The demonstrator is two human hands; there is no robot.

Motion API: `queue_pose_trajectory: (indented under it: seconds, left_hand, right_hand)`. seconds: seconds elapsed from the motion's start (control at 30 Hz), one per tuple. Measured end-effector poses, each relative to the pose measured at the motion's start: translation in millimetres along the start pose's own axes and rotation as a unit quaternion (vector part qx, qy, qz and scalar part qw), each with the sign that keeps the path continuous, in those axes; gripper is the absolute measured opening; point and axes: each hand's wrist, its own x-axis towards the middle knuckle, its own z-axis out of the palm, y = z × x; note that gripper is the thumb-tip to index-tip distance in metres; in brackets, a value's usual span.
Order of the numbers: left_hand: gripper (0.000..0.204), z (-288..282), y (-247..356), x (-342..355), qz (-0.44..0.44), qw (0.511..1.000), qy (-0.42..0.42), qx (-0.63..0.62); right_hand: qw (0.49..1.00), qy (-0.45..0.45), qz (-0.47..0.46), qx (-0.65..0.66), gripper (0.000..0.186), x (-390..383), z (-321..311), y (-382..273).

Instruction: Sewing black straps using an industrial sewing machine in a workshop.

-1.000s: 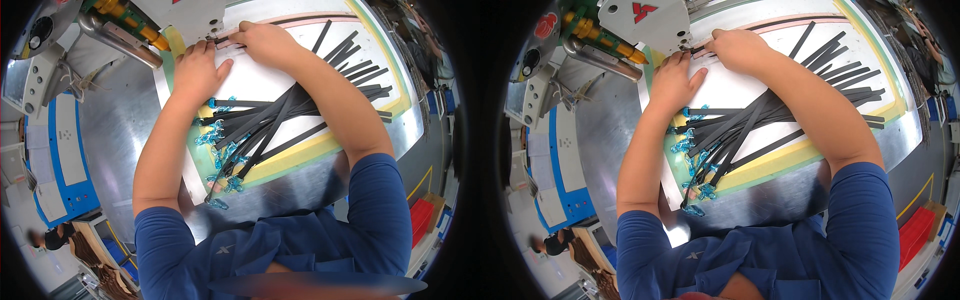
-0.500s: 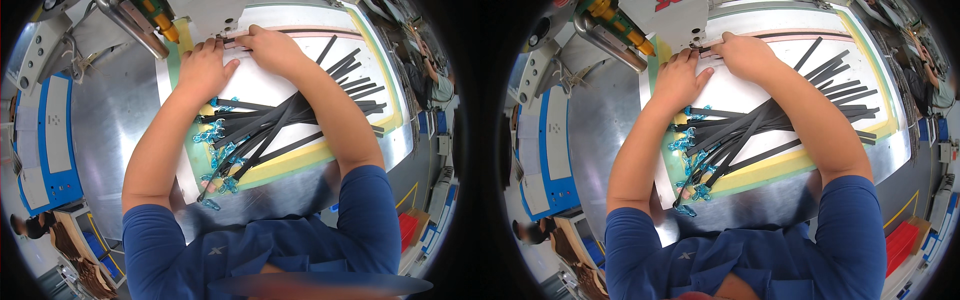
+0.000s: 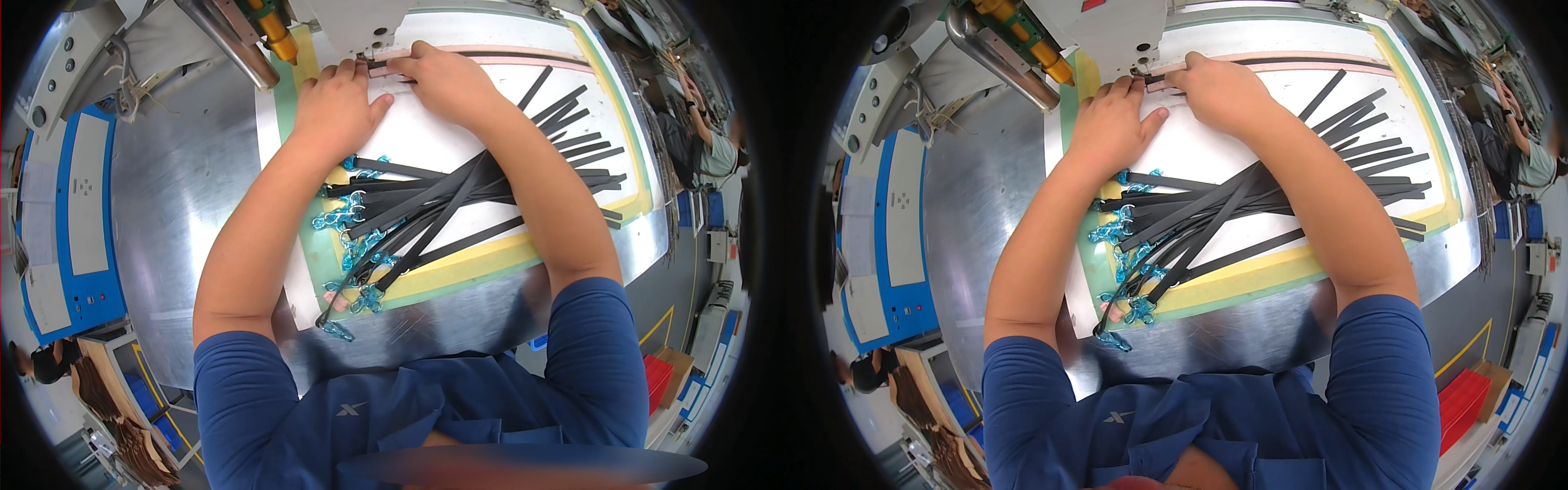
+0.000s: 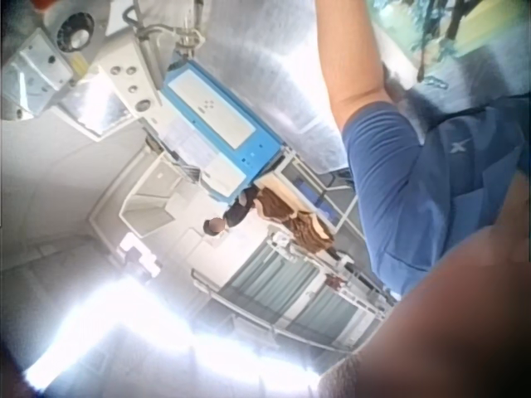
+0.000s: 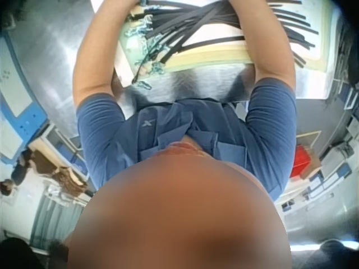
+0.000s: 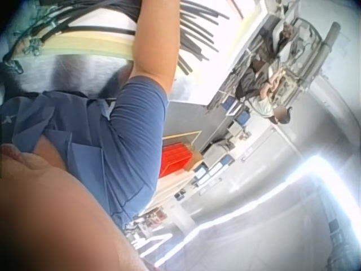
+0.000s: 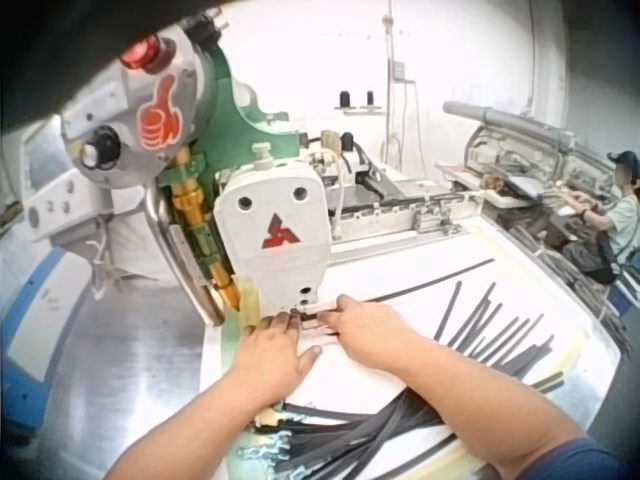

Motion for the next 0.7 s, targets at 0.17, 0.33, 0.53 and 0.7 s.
queue_pose_trajectory:
  seconds: [0.17,0.33,0.53,0.7]
  left_hand:
    - [0.065,-1.7,-0.1,0.8,-0.003,1.000,-0.019,0.004]
    - [0.065,-2.4,2.0,1.9,-0.003,1.000,-0.012,0.006]
    - [0.065,-2.7,3.3,2.5,-0.013,0.999,-0.034,0.013]
    - [0.065,-7.8,5.2,1.3,-0.020,0.999,-0.037,0.005]
  right_hand:
    - [1.000,-0.002,0.000,-0.002,0.041,0.5,0.5,0.2]
    - [1.000,0.004,0.000,-0.001,0.042,0.3,0.1,0.8]
    - [1.000,-0.010,0.012,-0.014,0.042,2.6,0.2,-2.4]
    - [0.999,-0.034,0.001,-0.015,0.044,5.3,-7.7,0.7]
